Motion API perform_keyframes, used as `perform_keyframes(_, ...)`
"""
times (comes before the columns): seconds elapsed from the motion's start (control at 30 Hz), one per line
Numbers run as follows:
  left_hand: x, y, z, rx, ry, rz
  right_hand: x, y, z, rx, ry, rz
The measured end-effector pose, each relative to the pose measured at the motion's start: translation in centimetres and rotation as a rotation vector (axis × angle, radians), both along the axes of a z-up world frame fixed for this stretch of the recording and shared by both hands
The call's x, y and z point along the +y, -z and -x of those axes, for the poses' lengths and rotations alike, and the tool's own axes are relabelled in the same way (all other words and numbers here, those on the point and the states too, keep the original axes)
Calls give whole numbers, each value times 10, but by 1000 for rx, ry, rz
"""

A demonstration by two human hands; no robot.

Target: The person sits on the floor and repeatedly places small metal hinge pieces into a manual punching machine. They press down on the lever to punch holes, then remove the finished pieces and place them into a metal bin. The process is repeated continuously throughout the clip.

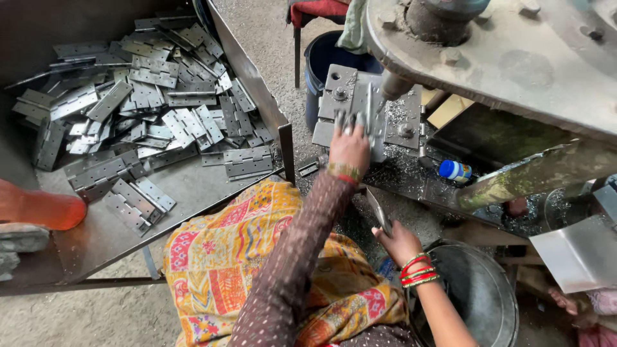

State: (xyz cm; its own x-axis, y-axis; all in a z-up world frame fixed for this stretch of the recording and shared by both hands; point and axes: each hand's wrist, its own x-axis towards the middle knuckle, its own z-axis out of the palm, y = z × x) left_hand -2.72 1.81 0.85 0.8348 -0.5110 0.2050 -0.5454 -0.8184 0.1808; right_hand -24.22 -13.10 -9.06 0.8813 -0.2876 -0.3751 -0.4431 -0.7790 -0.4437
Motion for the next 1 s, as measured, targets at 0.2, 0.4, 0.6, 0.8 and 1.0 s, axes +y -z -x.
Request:
perform_keyframes(0.2, 37, -9, 91, -398, -16, 190, 7, -18, -7, -36, -5, -29)
perform_keyframes(0.4, 52, -22, 74, -373, 186, 461, 7, -21, -6, -82, 4, -61)
perform_keyframes(0.6, 12, -33, 41, -474, 108, 526, 10, -21, -9, 91, 57, -62)
perform_keyframes(0.8, 1, -16, 15, -164, -26, -47, 6, -23, -12, 49, 21, -49)
perform_keyframes(1.0, 36, -16, 44, -205, -279, 35, 10, -18, -6, 76, 86, -87)
